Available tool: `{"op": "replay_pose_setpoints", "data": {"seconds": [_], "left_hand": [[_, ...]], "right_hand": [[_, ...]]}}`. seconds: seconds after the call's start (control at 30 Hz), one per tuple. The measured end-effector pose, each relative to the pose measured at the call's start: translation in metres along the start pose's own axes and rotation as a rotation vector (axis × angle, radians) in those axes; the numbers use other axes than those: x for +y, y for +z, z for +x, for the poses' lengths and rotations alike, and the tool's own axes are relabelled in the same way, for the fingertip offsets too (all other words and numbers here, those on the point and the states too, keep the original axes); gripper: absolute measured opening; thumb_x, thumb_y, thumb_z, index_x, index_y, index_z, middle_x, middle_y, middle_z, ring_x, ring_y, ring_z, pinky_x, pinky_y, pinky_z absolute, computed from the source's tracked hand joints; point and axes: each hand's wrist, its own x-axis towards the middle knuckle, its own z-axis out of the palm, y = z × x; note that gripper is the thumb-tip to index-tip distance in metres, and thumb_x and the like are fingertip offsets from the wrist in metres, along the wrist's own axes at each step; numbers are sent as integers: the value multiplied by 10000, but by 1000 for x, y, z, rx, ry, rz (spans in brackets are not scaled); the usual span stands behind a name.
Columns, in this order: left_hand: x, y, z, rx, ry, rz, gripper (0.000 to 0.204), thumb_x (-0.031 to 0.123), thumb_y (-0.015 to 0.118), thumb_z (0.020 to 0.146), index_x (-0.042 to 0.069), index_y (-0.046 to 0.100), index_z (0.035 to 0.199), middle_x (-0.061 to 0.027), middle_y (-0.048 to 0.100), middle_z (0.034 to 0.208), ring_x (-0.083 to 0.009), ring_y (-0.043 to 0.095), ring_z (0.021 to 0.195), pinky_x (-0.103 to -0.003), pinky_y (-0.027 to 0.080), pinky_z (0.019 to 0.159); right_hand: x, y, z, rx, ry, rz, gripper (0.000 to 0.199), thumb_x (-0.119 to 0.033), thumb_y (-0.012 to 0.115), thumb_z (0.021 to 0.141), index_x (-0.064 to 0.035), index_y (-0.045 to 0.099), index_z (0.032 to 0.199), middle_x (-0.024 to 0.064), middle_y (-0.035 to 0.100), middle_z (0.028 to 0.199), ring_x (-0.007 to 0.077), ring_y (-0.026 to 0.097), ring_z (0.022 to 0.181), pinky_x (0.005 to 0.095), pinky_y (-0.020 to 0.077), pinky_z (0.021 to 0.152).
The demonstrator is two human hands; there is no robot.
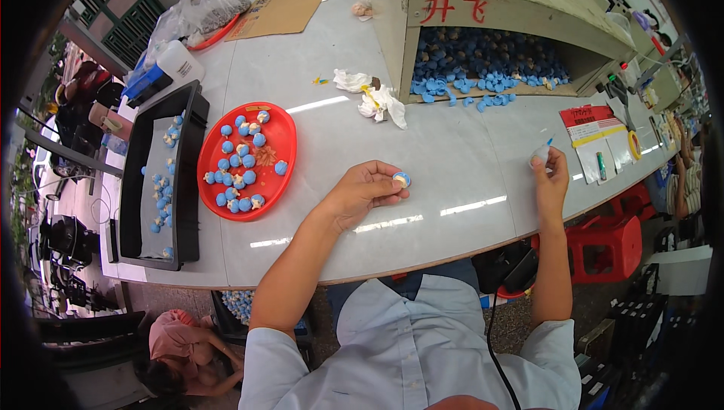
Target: The person applies adhesive from a bottle onto figurine head pieces and attaches hair pieces to them by hand.
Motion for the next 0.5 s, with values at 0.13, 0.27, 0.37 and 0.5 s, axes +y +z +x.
{"op": "replay_pose_setpoints", "data": {"seconds": [0.13, 0.27, 0.37, 0.5], "left_hand": [[-3, -2, 2, 5, -6, -29, 265, 27, 671, 871, 17, 572, 1117, -109, 664, 1071, -222, 665, 1009, -268, 551, 878], [-1, 0, 2, 29, -21, -39, 280, 8, 670, 864, 8, 565, 1124, -116, 655, 1087, -234, 662, 1026, -274, 553, 880], [-1, 2, 2, 1, 2, -43, 304, -14, 675, 852, 2, 558, 1131, -124, 642, 1111, -244, 659, 1037, -284, 551, 894], [-5, 1, 4, -34, 85, 5, 339, -16, 688, 845, 13, 547, 1152, -129, 633, 1125, -262, 641, 1084, -302, 543, 916]], "right_hand": [[23, -25, 19, 136, 21, -182, 247, -60, 688, 836, 2, 603, 1060, 27, 584, 889, 121, 509, 814, 269, 439, 769], [26, -26, 20, 148, 21, -180, 220, -55, 685, 840, 12, 607, 1035, 37, 599, 891, 126, 513, 811, 276, 441, 774], [28, -26, 19, 137, 24, -200, 242, -55, 668, 861, 8, 581, 1077, 43, 599, 955, 124, 526, 841, 268, 440, 809], [18, -13, 8, 208, -116, -74, 264, -48, 635, 890, 13, 538, 1127, 62, 587, 1049, 127, 532, 937, 269, 431, 874]]}}
